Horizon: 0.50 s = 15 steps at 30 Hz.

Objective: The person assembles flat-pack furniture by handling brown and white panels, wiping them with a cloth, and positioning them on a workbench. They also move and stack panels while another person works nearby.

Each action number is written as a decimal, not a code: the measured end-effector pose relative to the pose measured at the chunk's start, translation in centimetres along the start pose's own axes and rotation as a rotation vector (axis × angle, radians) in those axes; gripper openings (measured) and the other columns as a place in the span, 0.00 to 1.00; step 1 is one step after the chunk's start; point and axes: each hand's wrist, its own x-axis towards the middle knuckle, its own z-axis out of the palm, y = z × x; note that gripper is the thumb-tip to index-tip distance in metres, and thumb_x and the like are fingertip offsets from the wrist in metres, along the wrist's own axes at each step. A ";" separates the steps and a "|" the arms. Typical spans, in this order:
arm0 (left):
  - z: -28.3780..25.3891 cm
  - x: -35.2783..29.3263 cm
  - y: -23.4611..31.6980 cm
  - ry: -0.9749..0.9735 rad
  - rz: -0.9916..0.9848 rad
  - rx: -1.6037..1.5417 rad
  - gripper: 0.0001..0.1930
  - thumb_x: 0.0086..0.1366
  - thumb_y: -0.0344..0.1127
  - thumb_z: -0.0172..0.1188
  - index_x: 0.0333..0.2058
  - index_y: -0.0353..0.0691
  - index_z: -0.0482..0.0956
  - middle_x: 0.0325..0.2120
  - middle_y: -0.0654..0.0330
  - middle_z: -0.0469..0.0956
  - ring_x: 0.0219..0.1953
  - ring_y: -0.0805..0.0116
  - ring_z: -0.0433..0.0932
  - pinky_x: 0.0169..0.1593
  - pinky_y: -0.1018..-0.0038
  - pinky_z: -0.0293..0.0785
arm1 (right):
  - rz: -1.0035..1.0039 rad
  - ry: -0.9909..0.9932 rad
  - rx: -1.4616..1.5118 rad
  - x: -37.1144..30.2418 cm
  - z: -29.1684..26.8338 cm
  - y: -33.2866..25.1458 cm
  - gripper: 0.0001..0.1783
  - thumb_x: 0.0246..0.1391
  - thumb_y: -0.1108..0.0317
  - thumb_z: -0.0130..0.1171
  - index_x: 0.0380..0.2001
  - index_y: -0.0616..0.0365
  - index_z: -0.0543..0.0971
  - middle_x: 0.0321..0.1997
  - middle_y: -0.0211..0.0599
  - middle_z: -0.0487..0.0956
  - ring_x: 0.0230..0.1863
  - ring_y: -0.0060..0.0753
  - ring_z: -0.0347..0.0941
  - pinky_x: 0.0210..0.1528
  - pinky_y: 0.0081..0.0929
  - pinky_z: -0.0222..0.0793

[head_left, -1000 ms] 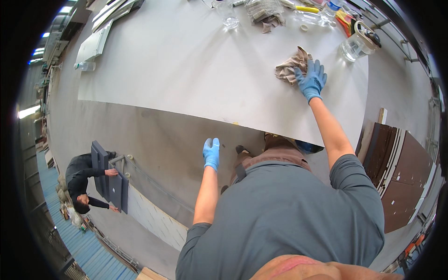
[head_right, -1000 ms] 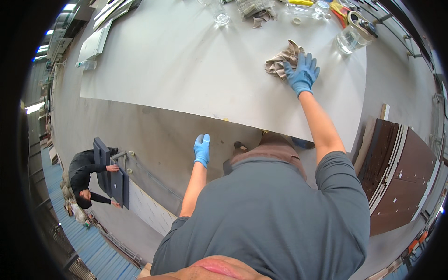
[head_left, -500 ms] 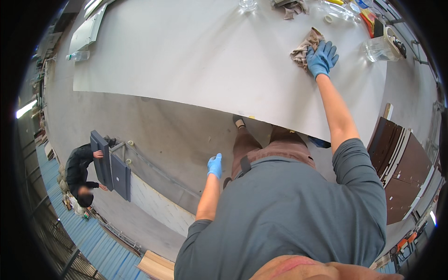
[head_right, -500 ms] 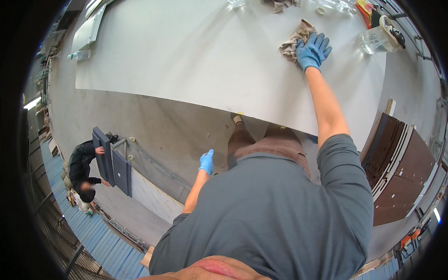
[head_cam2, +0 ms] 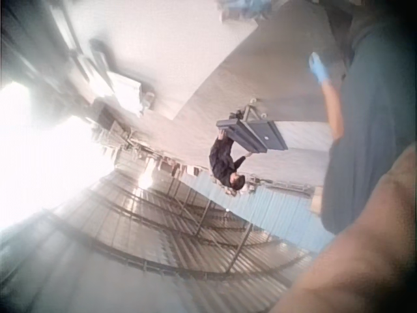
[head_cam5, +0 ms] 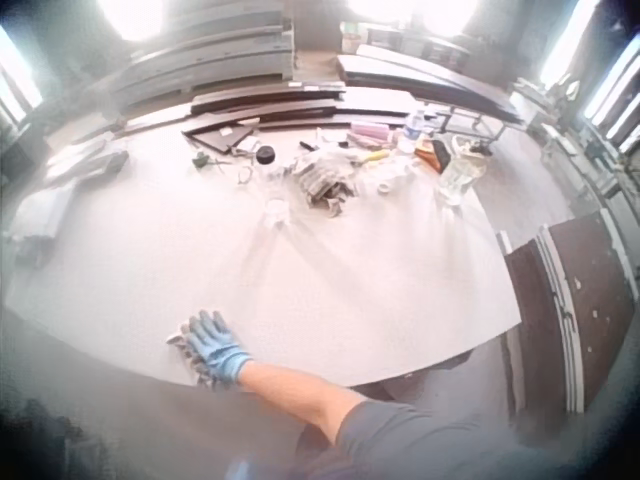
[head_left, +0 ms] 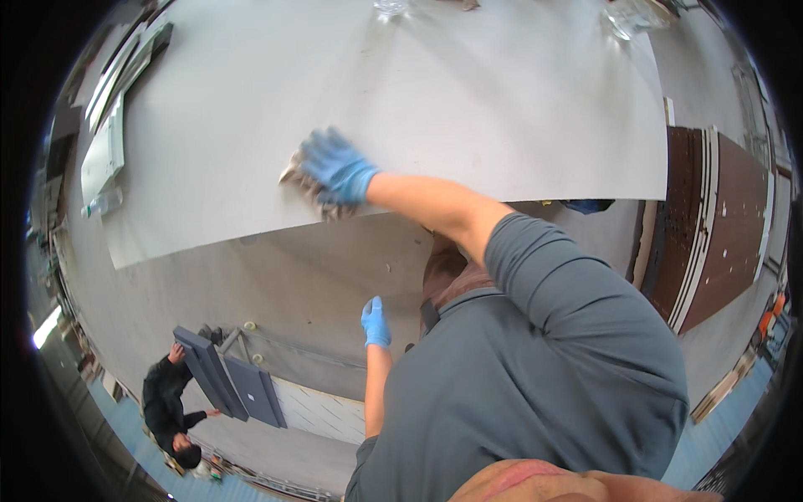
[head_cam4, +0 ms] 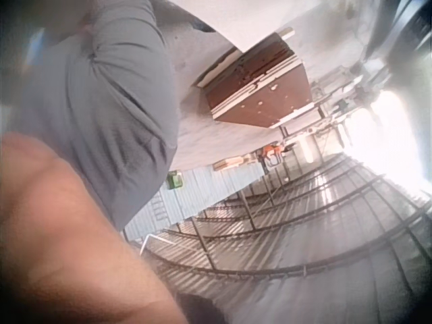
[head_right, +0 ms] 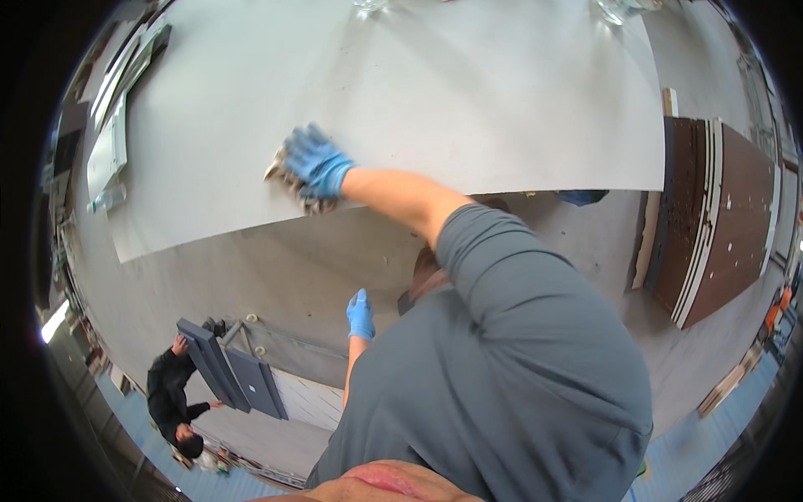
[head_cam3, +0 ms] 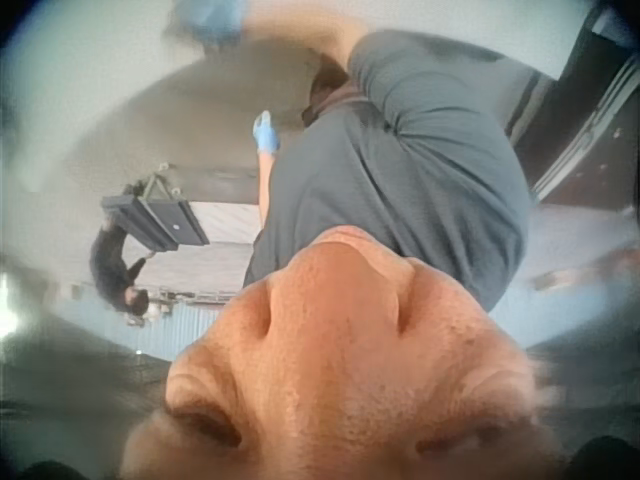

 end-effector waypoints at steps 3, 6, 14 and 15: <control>-2.3 0.5 -0.9 0.035 -0.115 0.077 0.23 0.71 0.46 0.67 0.56 0.35 0.80 0.41 0.62 0.82 0.40 0.70 0.76 0.45 0.69 0.74 | 0.032 -0.185 0.005 -1.2 1.2 -1.5 0.47 0.48 0.40 0.70 0.67 0.52 0.71 0.76 0.47 0.65 0.78 0.58 0.55 0.80 0.63 0.46; -3.4 0.5 -0.7 0.041 -0.217 0.125 0.22 0.70 0.46 0.67 0.55 0.37 0.81 0.35 0.66 0.79 0.34 0.73 0.72 0.37 0.69 0.71 | 0.094 -0.085 0.041 -3.4 -0.7 1.9 0.43 0.50 0.43 0.70 0.66 0.53 0.72 0.75 0.46 0.66 0.78 0.56 0.56 0.79 0.61 0.47; 5.0 1.2 3.7 -0.104 0.097 0.265 0.18 0.70 0.48 0.67 0.49 0.42 0.82 0.32 0.69 0.77 0.32 0.76 0.73 0.35 0.72 0.70 | 0.640 0.258 -0.503 -27.7 -17.8 23.2 0.29 0.60 0.60 0.58 0.62 0.59 0.73 0.59 0.54 0.75 0.60 0.60 0.70 0.65 0.55 0.64; 6.7 1.0 4.5 -0.120 0.181 0.262 0.16 0.69 0.49 0.67 0.45 0.44 0.83 0.29 0.71 0.76 0.30 0.78 0.71 0.32 0.74 0.68 | 0.795 0.226 -0.582 -33.0 -20.7 25.1 0.34 0.64 0.54 0.56 0.69 0.59 0.69 0.69 0.56 0.72 0.69 0.61 0.66 0.73 0.55 0.59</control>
